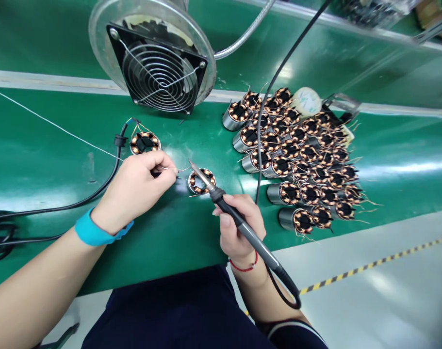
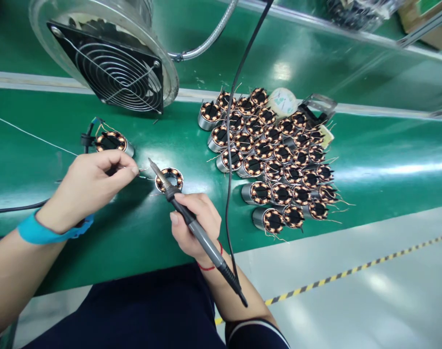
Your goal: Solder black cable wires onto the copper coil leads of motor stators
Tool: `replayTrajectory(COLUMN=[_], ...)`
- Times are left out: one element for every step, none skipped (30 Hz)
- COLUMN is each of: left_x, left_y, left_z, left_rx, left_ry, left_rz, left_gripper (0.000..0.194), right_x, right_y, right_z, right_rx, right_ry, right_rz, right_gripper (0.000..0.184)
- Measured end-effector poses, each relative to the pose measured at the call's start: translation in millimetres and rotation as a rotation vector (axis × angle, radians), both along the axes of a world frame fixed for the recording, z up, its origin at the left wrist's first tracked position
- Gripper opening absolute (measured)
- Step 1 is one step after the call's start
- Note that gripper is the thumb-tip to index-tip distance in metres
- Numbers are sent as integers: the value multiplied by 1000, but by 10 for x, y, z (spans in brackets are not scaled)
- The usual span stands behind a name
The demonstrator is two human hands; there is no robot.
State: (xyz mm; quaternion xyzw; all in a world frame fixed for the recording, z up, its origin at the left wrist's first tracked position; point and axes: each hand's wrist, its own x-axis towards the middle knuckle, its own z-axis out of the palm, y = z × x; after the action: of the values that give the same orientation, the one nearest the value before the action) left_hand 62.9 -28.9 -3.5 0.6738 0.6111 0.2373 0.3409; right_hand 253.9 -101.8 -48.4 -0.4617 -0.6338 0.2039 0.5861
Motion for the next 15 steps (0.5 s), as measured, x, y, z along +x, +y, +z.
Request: replayTrajectory(left_x=[0,1,3,6,10,14,17,20,22,22,21,19,15,10,3], left_y=[-2,-3,-4,-3,-2,0,3,6,9,12,13,13,11,8,1], left_z=[5,11,17,22,26,29,31,32,32,31,29,28,28,29,30], left_rx=[-4,-7,-10,-14,-18,-22,-27,-31,-35,-37,-37,-36,-31,-27,-23], left_ry=[-1,-4,-8,-13,-19,-23,-25,-27,-29,-32,-34,-37,-39,-43,-49], left_rz=[0,2,3,4,8,10,12,14,16,14,12,8,7,4,-1], left_gripper=[10,11,11,11,11,11,11,11,11,11,11,12,12,13,13], right_x=[1,1,2,4,6,9,12,14,15,14,11,6,-1,-10,-22], right_y=[5,10,15,18,21,22,24,26,30,36,44,56,71,89,112], right_z=[-2,-2,-2,-2,-2,-2,-1,2,9,20,36,59,89,126,168], right_rx=[6,13,16,14,6,-4,-9,-10,-5,4,10,11,3,-15,-42], right_ry=[-7,-13,-19,-25,-34,-47,-62,-78,-93,-103,-108,-106,-101,-101,-112], right_rz=[7,15,22,27,31,34,38,46,55,65,80,100,124,146,161], right_gripper=[26,27,27,28,29,30,32,33,35,37,39,41,42,43,42])
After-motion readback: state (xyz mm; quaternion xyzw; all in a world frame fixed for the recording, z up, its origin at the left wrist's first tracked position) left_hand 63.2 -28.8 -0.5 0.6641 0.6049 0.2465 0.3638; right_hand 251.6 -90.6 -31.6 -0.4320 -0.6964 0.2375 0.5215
